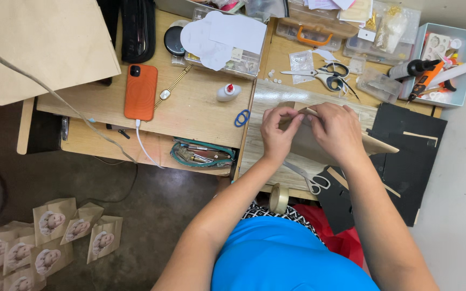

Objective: The person seals a brown paper bag by applying a strip of tape to the folded top edge. They then place a white circular sticker on the table and apply a small piece of tape to its center.

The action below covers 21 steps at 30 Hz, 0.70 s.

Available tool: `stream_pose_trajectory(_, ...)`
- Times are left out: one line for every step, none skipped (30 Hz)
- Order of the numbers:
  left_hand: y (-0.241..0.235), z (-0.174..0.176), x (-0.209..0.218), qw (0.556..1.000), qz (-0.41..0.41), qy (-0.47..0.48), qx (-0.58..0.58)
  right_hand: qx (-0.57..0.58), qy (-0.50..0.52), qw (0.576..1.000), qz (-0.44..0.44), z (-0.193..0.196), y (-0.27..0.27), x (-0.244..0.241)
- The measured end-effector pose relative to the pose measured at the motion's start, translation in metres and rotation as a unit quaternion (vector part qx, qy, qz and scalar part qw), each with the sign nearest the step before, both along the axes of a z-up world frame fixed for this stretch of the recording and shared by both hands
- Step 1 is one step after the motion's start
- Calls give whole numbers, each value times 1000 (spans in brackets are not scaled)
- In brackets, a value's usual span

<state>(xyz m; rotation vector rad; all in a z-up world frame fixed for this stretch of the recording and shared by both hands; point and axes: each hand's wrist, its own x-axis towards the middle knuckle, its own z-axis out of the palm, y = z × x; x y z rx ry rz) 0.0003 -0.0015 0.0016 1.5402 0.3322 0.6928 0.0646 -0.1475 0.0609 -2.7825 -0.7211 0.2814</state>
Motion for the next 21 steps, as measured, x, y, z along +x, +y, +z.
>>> stream_pose_trajectory(1, 1, 0, 1000, 1, 0, 0, 0, 0, 1000, 1, 4, 2, -1)
stream_pose_trajectory(2, 3, 0, 1000, 0, 1, 14, 11, 4, 1000, 1, 9, 5, -3)
stream_pose_trajectory(3, 4, -1, 1000, -1, 3, 27, 21, 10, 1000, 1, 13, 7, -4)
stream_pose_trajectory(3, 3, 0, 1000, -1, 3, 28, 22, 9, 1000, 1, 20, 11, -5)
stream_pose_trajectory(3, 1, 1, 999, 2, -2, 52, 37, 14, 999, 3, 27, 15, -7)
stream_pose_trajectory(2, -1, 2, 997, 4, -8, 76, 52, 18, 998, 5, 33, 18, -8)
stream_pose_trajectory(2, -1, 1, 997, 4, -8, 76, 52, 18, 998, 5, 36, 21, -9)
stream_pose_trajectory(1, -1, 0, 997, 9, -6, 78, 50, 9, 999, 3, 39, 23, -10)
stream_pose_trajectory(1, -1, -1, 997, 15, -4, 80, 49, 1, 999, 3, 42, 25, -11)
stream_pose_trajectory(2, 0, -1, 997, 16, -4, 80, 49, 1, 999, 3, 37, 22, -10)
stream_pose_trajectory(3, 1, -2, 997, 13, -1, 80, 47, 0, 999, 4, 31, 19, -9)
stream_pose_trajectory(4, 1, -2, 997, 10, 1, 81, 45, 0, 999, 4, 26, 16, -8)
stream_pose_trajectory(4, 2, -2, 997, 10, 2, 80, 44, 1, 999, 4, 27, 17, -8)
stream_pose_trajectory(5, 2, -2, 997, 4, 0, 78, 37, -2, 999, 8, 29, 17, -8)
stream_pose_trajectory(6, 3, -1, 997, -1, -2, 76, 30, -6, 999, 13, 30, 17, -7)
stream_pose_trajectory(8, 3, -1, 997, -1, -2, 75, 29, -6, 999, 14, 28, 15, -6)
stream_pose_trajectory(11, 3, -1, 999, -17, 11, 25, 30, -1, 999, 12, 26, 13, -6)
stream_pose_trajectory(13, 3, -1, 999, -33, 25, -26, 31, 3, 999, 10, 24, 11, -5)
stream_pose_trajectory(13, -4, 1, 999, -32, 25, -27, 31, 2, 999, 10, 26, 12, -6)
stream_pose_trajectory(13, -11, 4, 997, -62, 17, -42, 30, 1, 999, 12, 28, 12, -7)
stream_pose_trajectory(13, -18, 6, 994, -90, 10, -56, 30, -1, 999, 15, 30, 14, -8)
